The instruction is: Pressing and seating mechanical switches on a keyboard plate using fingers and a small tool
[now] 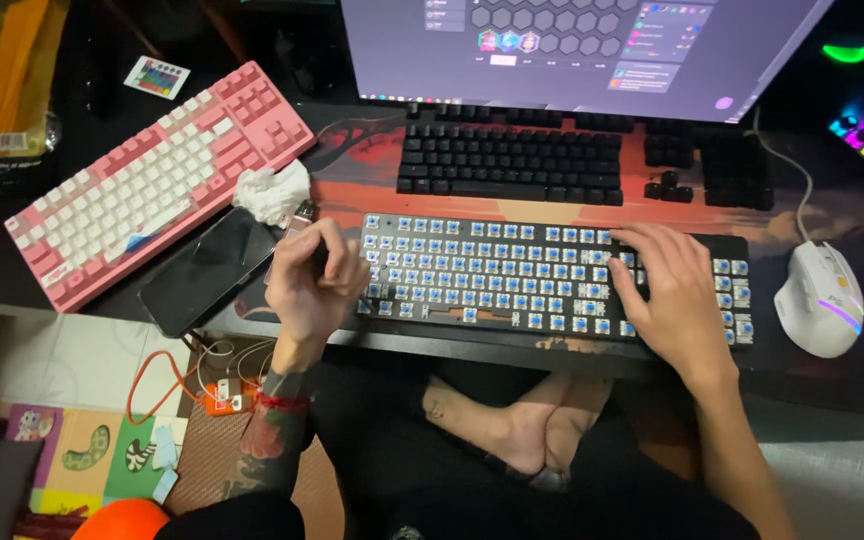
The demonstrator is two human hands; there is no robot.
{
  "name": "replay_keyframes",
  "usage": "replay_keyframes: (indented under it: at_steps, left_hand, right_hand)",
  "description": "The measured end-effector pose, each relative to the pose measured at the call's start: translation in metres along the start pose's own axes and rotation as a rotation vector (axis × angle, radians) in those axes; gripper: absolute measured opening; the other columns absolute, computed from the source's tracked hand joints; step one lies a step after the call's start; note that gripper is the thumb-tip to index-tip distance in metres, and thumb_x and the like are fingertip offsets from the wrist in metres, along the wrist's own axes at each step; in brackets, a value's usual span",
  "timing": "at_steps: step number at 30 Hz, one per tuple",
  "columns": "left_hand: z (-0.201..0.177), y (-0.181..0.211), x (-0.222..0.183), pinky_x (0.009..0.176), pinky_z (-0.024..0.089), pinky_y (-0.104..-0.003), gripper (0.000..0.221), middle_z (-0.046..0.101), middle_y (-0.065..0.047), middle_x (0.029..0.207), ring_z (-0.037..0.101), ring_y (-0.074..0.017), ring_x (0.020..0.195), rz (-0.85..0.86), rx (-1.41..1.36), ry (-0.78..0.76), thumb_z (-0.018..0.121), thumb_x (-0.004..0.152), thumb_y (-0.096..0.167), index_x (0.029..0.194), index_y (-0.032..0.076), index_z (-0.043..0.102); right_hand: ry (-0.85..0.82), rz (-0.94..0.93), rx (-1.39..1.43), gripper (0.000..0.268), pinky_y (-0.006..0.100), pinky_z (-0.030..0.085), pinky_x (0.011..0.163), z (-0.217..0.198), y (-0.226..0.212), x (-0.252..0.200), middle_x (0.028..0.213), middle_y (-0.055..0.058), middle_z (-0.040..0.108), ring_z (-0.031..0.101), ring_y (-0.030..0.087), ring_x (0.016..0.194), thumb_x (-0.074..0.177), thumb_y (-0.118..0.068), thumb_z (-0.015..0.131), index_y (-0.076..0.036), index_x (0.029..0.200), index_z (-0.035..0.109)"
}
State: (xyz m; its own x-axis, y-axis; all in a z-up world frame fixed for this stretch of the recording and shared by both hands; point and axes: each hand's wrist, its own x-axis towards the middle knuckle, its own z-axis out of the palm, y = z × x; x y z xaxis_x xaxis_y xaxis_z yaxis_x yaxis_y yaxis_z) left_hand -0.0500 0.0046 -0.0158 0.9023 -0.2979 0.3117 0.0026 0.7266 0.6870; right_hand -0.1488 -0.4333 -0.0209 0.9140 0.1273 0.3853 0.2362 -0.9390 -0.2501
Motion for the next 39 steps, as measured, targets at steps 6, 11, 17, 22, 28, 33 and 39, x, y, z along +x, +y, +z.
replay_keyframes:
  at_steps: [6, 11, 17, 22, 28, 33, 39]
  left_hand:
    - [-0.003, 0.003, -0.002, 0.046, 0.025, -0.027, 0.049, 0.022, 0.005, 0.063, 0.02, -0.0077, 0.05, -0.005, 0.033, 0.007, 0.054, 0.118, 0.038, 0.078, 0.012, 0.048]
    - [-0.007, 0.003, -0.001, 0.045, 0.026, -0.029, 0.049, 0.022, 0.005, 0.061, 0.019, -0.0089, 0.049, 0.024, 0.058, 0.011, 0.053, 0.118, 0.038, 0.077, 0.012, 0.047]
    - [-0.005, 0.003, -0.003, 0.045, 0.025, -0.029, 0.048, 0.022, 0.004, 0.061, 0.019, -0.0096, 0.049, 0.011, 0.081, 0.0, 0.054, 0.117, 0.037, 0.077, 0.01, 0.048]
    - [0.004, 0.004, -0.002, 0.045, 0.025, -0.029, 0.05, 0.024, 0.003, 0.059, 0.018, -0.0096, 0.048, 0.033, 0.134, -0.009, 0.052, 0.118, 0.036, 0.076, 0.01, 0.049]
    - [0.005, 0.011, -0.009, 0.055, 0.026, -0.031, 0.035, 0.042, 0.001, 0.07, 0.03, -0.0108, 0.059, -0.062, 0.016, 0.081, 0.058, 0.114, 0.032, 0.086, 0.01, 0.053]
    - [0.023, 0.025, -0.002, 0.053, 0.022, -0.03, 0.037, 0.036, 0.006, 0.068, 0.021, -0.0077, 0.057, -0.062, 0.054, 0.008, 0.052, 0.118, 0.034, 0.087, 0.014, 0.052]
    - [0.025, 0.027, 0.0, 0.055, 0.02, -0.029, 0.038, 0.034, 0.006, 0.068, 0.017, -0.0079, 0.058, -0.093, 0.042, 0.017, 0.053, 0.115, 0.037, 0.085, 0.015, 0.05]
  right_hand:
    - [-0.01, -0.005, 0.019, 0.036, 0.06, 0.047, 0.13, -0.005, -0.005, 0.002, 0.148, 0.018, 0.08, 0.073, 0.042, 0.148, 0.128, -0.031, 0.072, -0.009, 0.156, 0.079]
    - [-0.001, -0.012, 0.005, 0.037, 0.06, 0.047, 0.13, -0.003, -0.003, 0.002, 0.147, 0.018, 0.08, 0.073, 0.042, 0.148, 0.128, -0.031, 0.072, -0.009, 0.157, 0.079]
    - [0.006, -0.012, -0.007, 0.037, 0.059, 0.047, 0.131, 0.002, 0.003, 0.0, 0.147, 0.018, 0.081, 0.073, 0.042, 0.149, 0.127, -0.032, 0.074, -0.01, 0.156, 0.079]
    - [0.002, -0.001, 0.008, 0.037, 0.06, 0.047, 0.131, -0.001, -0.002, 0.0, 0.146, 0.018, 0.081, 0.073, 0.041, 0.149, 0.128, -0.031, 0.074, -0.009, 0.156, 0.08]
    - [-0.011, -0.078, 0.068, 0.037, 0.052, 0.046, 0.129, -0.018, -0.021, 0.007, 0.153, 0.023, 0.08, 0.071, 0.042, 0.14, 0.115, -0.007, 0.079, 0.009, 0.149, 0.077]
    - [-0.03, -0.099, 0.034, 0.035, 0.057, 0.045, 0.132, -0.017, -0.019, 0.0, 0.158, 0.03, 0.079, 0.07, 0.049, 0.142, 0.124, 0.002, 0.08, 0.015, 0.157, 0.077]
    - [-0.046, -0.116, 0.008, 0.034, 0.056, 0.044, 0.136, -0.019, -0.023, 0.0, 0.162, 0.031, 0.08, 0.069, 0.049, 0.146, 0.127, 0.005, 0.08, 0.019, 0.159, 0.077]
